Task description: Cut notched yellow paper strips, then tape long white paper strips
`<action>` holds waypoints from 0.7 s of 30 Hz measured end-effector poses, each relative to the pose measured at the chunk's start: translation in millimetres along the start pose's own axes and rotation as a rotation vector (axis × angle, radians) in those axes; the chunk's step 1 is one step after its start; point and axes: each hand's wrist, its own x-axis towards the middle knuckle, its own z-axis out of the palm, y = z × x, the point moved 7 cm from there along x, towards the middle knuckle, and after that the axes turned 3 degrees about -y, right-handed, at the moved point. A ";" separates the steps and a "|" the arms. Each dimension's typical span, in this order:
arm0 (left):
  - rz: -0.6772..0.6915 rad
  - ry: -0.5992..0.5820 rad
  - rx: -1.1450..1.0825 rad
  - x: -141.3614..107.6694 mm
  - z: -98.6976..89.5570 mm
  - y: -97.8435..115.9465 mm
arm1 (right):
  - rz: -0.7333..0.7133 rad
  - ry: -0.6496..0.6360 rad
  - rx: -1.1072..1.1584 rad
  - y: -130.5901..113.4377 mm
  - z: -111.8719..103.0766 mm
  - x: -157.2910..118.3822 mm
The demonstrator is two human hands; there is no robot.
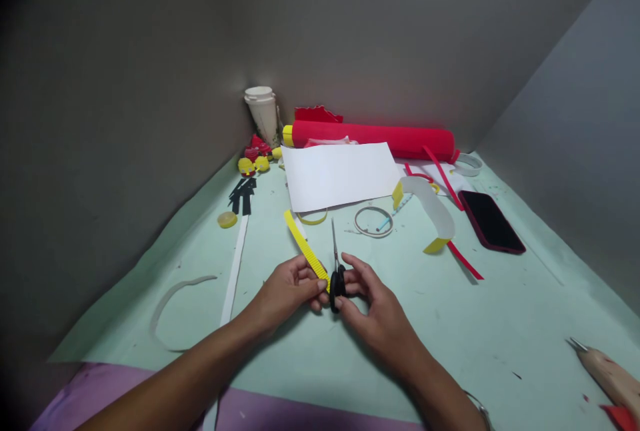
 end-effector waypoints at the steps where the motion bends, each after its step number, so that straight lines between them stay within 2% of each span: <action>1: 0.000 -0.002 -0.002 0.1 0.0 -0.3 | -0.003 0.003 -0.011 -0.8 0.2 0.0; 7: -0.004 -0.008 -0.002 0.4 -0.5 -1.0 | 0.009 0.017 -0.014 -2.7 -1.0 -1.0; 13: 0.011 -0.006 -0.028 0.6 -1.4 0.3 | -0.003 0.003 0.154 0.0 -3.0 -2.3; 21: 0.018 -0.011 -0.030 1.3 -1.7 -0.2 | 0.008 0.050 0.141 0.5 -5.0 -2.1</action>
